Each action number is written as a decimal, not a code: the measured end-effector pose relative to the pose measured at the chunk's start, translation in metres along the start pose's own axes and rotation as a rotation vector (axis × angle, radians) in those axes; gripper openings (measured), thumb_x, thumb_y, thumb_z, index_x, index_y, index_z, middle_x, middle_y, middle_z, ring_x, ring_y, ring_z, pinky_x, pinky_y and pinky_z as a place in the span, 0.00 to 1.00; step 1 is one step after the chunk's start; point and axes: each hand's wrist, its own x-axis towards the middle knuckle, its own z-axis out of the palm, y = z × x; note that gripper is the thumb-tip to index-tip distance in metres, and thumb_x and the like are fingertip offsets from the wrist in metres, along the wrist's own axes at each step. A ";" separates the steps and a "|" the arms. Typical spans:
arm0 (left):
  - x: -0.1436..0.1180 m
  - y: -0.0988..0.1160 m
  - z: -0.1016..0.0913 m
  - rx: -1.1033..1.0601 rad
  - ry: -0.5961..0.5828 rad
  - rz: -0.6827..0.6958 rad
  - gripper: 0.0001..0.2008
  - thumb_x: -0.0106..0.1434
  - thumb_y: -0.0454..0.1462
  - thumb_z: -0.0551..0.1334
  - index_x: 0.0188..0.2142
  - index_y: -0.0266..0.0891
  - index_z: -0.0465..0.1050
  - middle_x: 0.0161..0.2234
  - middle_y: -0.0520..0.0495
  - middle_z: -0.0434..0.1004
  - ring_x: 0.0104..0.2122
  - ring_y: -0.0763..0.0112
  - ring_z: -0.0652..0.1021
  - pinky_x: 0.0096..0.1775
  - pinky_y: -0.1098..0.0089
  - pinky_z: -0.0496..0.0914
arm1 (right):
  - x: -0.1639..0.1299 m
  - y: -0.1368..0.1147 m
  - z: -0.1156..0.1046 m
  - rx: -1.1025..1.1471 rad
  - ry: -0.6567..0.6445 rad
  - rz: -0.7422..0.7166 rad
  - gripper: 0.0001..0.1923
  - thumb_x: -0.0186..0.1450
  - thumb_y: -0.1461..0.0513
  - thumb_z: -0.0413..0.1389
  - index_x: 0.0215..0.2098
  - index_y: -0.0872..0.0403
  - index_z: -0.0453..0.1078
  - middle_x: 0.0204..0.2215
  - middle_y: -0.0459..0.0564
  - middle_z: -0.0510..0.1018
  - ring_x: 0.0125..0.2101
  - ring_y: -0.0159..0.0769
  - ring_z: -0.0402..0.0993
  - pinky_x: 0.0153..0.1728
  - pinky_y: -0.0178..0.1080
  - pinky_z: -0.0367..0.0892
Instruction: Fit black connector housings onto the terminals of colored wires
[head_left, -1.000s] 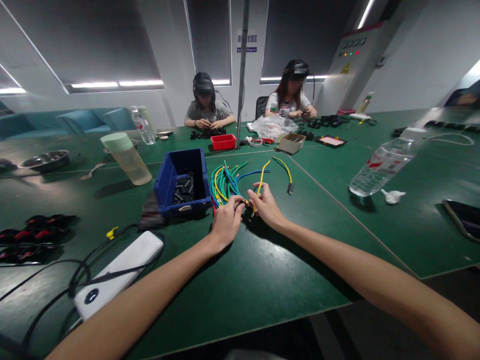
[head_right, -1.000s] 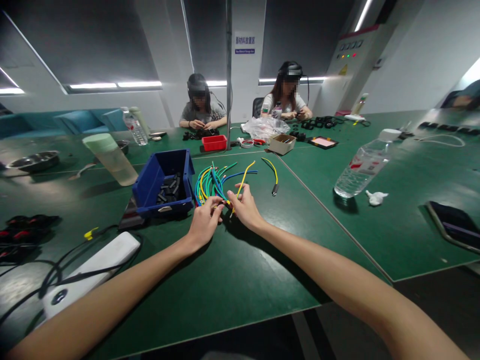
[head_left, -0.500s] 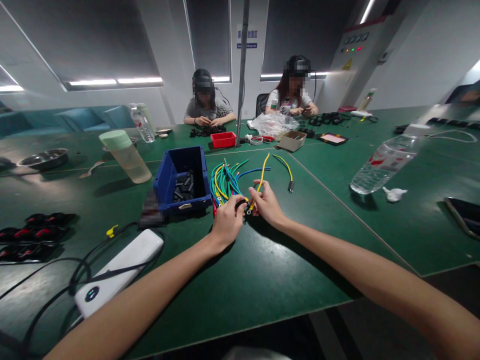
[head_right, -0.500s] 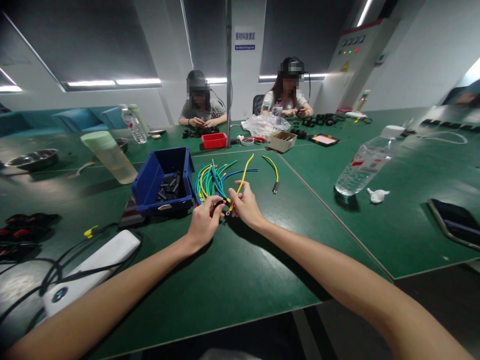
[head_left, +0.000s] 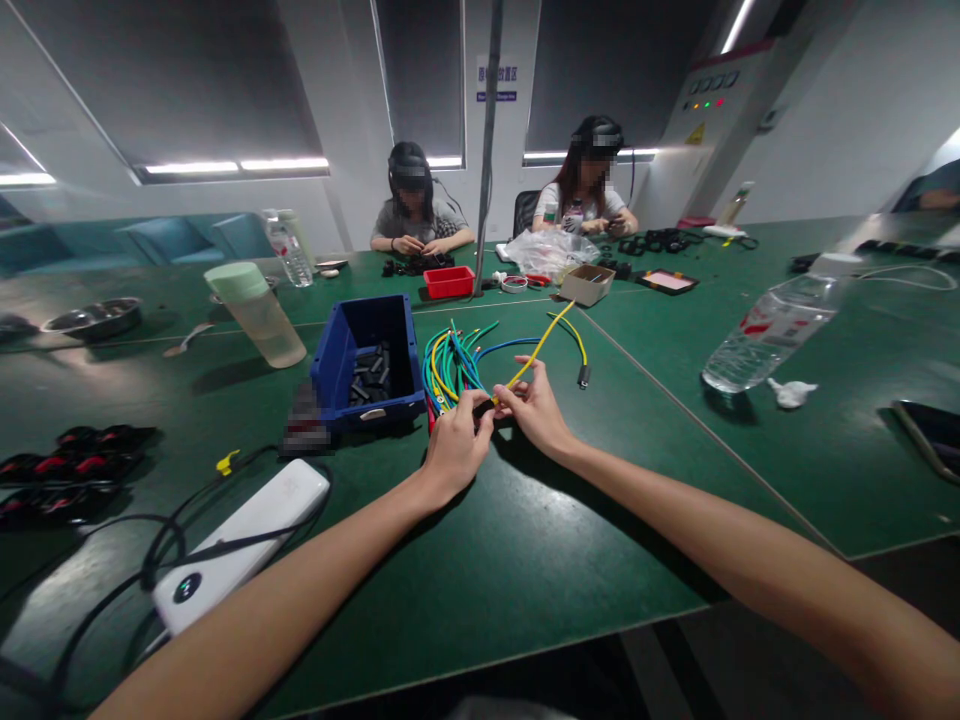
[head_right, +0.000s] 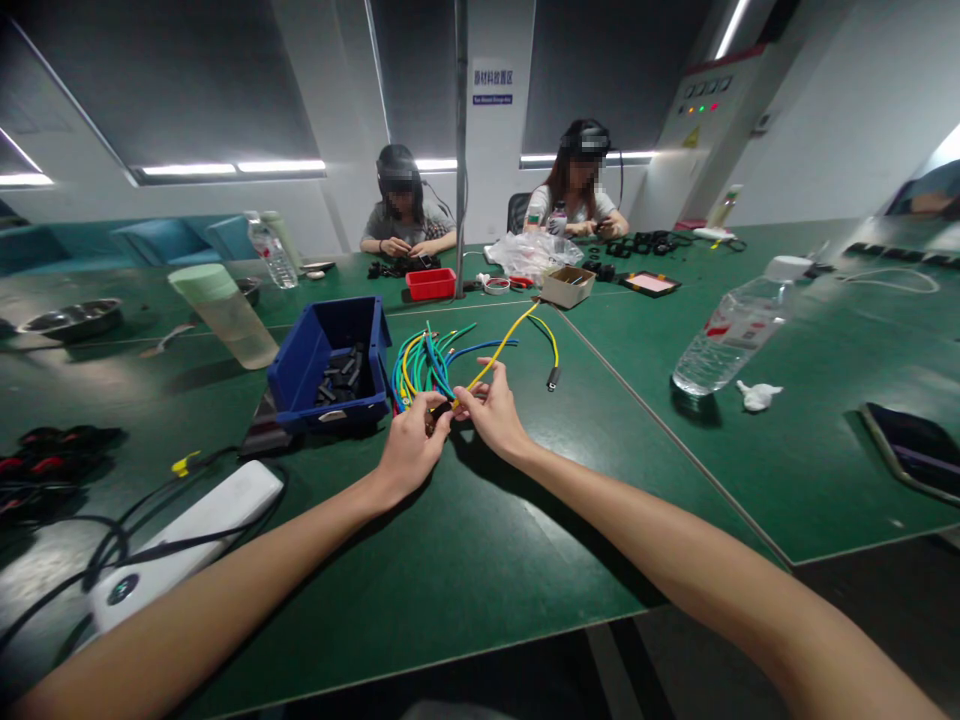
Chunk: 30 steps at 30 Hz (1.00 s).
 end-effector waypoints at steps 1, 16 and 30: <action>0.000 0.000 0.000 0.002 -0.005 0.006 0.10 0.64 0.34 0.56 0.45 0.40 0.64 0.39 0.47 0.76 0.36 0.68 0.78 0.39 0.69 0.70 | -0.001 -0.001 0.001 0.004 0.011 -0.010 0.32 0.56 0.54 0.59 0.52 0.48 0.49 0.25 0.39 0.72 0.23 0.33 0.75 0.27 0.39 0.74; 0.005 0.003 -0.008 0.010 0.062 -0.020 0.07 0.62 0.34 0.57 0.40 0.39 0.70 0.39 0.46 0.75 0.38 0.68 0.76 0.40 0.69 0.70 | -0.006 0.004 0.007 0.111 0.127 0.074 0.17 0.57 0.50 0.58 0.34 0.51 0.60 0.26 0.45 0.74 0.27 0.35 0.75 0.29 0.41 0.74; 0.006 -0.002 -0.005 -0.035 0.048 -0.074 0.07 0.60 0.34 0.58 0.39 0.40 0.71 0.37 0.47 0.76 0.33 0.71 0.76 0.35 0.71 0.70 | -0.009 -0.003 0.008 0.125 0.106 0.075 0.18 0.54 0.51 0.61 0.33 0.51 0.60 0.25 0.45 0.74 0.27 0.36 0.76 0.25 0.38 0.72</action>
